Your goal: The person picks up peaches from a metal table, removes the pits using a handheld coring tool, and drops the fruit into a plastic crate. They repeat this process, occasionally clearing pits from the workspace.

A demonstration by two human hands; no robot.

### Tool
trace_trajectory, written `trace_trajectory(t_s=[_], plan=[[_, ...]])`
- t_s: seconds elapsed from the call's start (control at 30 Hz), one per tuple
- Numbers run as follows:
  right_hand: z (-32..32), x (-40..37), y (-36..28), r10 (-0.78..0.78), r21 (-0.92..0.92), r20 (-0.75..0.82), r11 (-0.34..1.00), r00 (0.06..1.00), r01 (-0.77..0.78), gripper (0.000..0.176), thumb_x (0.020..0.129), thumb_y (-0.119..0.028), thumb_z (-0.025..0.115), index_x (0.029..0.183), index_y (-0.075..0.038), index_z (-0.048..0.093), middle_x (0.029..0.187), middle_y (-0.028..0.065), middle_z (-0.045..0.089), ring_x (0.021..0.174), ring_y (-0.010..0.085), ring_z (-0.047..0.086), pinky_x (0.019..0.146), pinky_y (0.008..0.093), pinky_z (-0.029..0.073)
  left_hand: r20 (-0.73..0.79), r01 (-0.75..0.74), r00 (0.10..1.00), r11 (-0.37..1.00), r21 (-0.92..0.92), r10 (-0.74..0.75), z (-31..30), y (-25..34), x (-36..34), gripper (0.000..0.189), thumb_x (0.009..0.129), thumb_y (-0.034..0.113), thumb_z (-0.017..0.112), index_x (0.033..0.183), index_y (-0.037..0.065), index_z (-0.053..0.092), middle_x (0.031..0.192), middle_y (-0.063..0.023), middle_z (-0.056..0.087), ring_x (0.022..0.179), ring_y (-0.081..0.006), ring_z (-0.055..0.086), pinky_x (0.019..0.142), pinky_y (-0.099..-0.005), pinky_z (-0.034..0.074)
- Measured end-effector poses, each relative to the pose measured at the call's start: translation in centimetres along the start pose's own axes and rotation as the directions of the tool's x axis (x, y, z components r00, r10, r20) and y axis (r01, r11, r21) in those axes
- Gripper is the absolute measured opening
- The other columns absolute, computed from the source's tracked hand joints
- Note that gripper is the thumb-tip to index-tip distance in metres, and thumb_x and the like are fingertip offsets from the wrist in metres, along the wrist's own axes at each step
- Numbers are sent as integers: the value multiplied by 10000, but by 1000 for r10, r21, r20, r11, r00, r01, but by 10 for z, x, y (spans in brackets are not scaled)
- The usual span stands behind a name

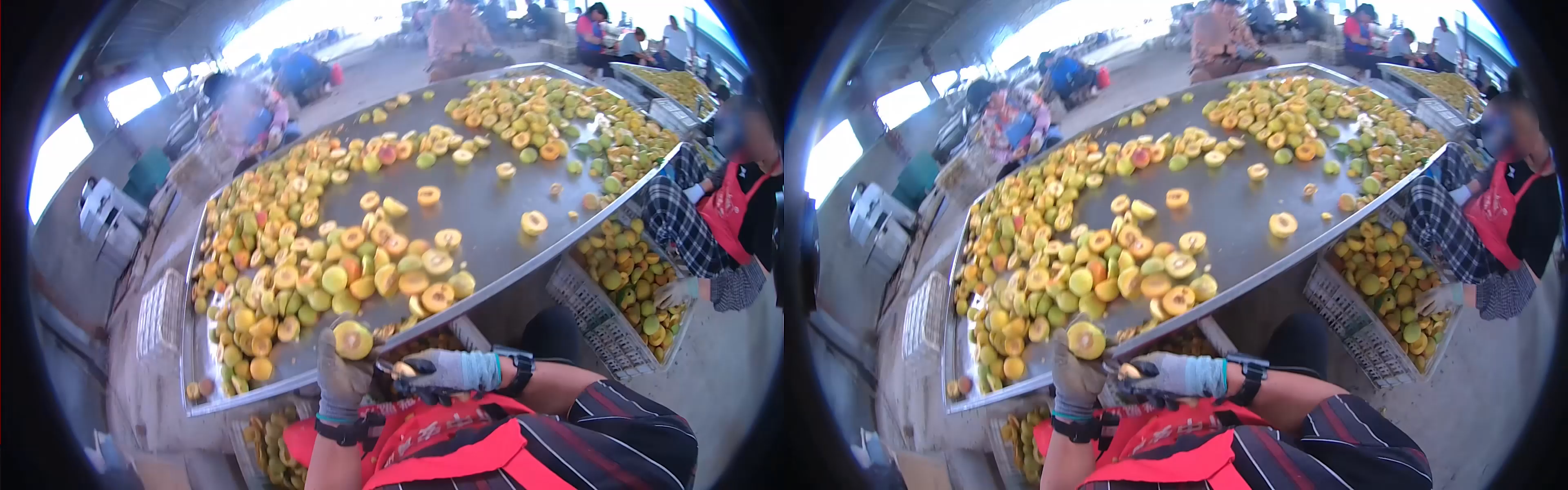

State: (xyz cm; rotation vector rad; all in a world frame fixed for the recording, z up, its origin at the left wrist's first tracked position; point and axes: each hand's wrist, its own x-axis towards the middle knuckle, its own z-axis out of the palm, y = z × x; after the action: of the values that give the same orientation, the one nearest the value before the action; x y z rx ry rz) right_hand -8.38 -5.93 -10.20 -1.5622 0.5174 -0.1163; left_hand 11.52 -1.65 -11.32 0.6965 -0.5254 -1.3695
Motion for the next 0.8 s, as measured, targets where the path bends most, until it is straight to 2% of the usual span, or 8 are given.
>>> trace_trajectory(t_s=[0.1,0.17,0.23,0.43,0.5,0.73,0.77,0.8], plan=[[12,24,29,-377,-776,-122,613,918,149,326,865,-349,564,1001,-53,563,669,79,568,531,130,551,514,316,466,-24,16,999,980,-197,-21,-12,1,-16,471,910,420,431,1161,27,496,1051,-124,583,879,-301,599,774,-437,503],[13,17,4,-243,-339,-117,921,963,191,313,845,-267,572,1079,-62,545,694,67,583,490,123,541,460,270,455,-73,-121,991,979,-164,110,-14,2,-14,453,921,366,433,1165,-12,484,1089,-158,564,976,-284,568,817,-456,488],[13,12,-20,-39,-31,-116,999,993,35,308,848,-221,578,1108,-60,531,712,89,593,505,134,554,486,280,462,-78,-134,989,975,-178,122,-8,8,-19,427,927,317,425,1182,-23,469,1098,-174,554,986,-276,559,854,-453,472],[15,26,-26,-104,-138,-181,987,978,79,261,888,-226,555,1085,-58,525,703,25,564,517,69,529,439,225,423,94,-175,978,975,-139,189,3,7,-23,432,908,263,435,1235,-18,414,1159,-160,501,1008,-265,542,912,-405,438],[17,31,-19,-214,-303,-263,944,941,130,278,842,-229,584,1023,-23,539,836,204,607,754,338,601,661,375,473,64,-172,981,974,-147,183,3,5,-23,428,907,267,437,1229,-15,419,1166,-157,495,1002,-263,543,906,-397,439],[26,32,-27,-215,-349,-301,931,929,102,245,834,-211,578,981,-18,538,818,213,579,773,391,554,682,428,450,-48,-290,955,956,45,292,16,-3,-22,399,933,348,394,1118,8,489,1060,-138,556,938,-235,566,852,-351,458],[28,40,-6,-526,-549,-310,779,792,303,241,825,-184,573,998,-22,529,867,219,568,814,390,547,709,432,449,-23,-279,960,959,42,280,26,-2,-22,408,944,372,364,1076,16,513,999,-120,576,901,-221,579,824,-342,470],[27,40,-6,-435,-499,-317,832,843,242,264,818,-179,576,1023,-24,520,924,226,560,861,392,542,739,435,446,-112,-310,938,938,157,329,20,-6,-18,357,949,325,380,1070,18,518,989,-106,573,880,-209,584,806,-342,475]])
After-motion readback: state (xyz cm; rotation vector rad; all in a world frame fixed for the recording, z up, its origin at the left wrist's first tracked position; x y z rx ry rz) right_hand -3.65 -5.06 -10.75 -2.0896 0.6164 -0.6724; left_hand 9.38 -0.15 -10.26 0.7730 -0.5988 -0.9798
